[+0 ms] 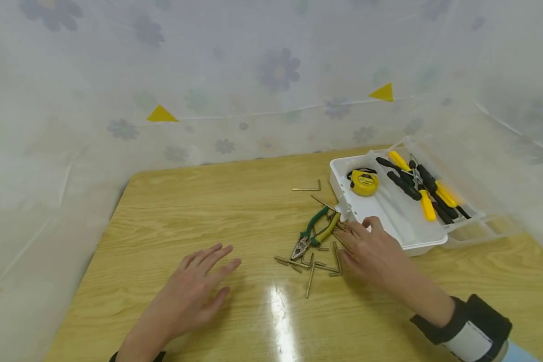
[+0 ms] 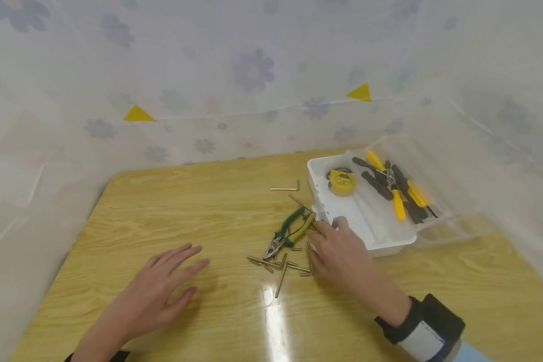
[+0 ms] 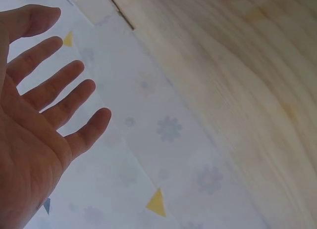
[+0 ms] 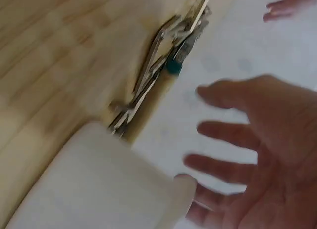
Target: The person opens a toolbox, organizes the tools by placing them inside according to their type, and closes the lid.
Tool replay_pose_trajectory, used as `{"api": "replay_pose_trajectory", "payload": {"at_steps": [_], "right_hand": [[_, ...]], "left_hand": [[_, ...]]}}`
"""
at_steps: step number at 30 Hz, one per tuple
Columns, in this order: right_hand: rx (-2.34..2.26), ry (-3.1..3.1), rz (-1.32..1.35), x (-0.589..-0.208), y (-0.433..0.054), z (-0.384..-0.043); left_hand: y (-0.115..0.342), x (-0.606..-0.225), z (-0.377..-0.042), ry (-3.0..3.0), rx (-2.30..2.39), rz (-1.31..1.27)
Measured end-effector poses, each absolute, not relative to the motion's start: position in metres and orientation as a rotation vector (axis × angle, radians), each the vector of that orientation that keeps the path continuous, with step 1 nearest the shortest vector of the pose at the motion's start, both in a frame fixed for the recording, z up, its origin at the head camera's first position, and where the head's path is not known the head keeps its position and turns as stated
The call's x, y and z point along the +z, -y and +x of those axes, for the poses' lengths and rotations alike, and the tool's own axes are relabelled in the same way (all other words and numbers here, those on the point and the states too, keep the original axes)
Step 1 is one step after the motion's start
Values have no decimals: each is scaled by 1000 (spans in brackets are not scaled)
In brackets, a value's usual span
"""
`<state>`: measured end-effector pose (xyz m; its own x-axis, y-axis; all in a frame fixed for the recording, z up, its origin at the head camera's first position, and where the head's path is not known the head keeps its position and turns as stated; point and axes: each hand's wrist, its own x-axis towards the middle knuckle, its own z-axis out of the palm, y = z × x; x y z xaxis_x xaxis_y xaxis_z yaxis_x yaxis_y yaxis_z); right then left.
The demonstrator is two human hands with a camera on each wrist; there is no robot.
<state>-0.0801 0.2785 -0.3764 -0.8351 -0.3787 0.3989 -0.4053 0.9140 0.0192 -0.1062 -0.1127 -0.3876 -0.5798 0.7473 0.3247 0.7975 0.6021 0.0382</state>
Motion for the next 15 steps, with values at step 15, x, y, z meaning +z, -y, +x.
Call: {"api": "replay_pose_trajectory", "payload": {"at_steps": [15], "right_hand": [[261,3064,669,-411,-197,-109]], "left_hand": [[127,-388,-102,2567,-290,-1222]]}}
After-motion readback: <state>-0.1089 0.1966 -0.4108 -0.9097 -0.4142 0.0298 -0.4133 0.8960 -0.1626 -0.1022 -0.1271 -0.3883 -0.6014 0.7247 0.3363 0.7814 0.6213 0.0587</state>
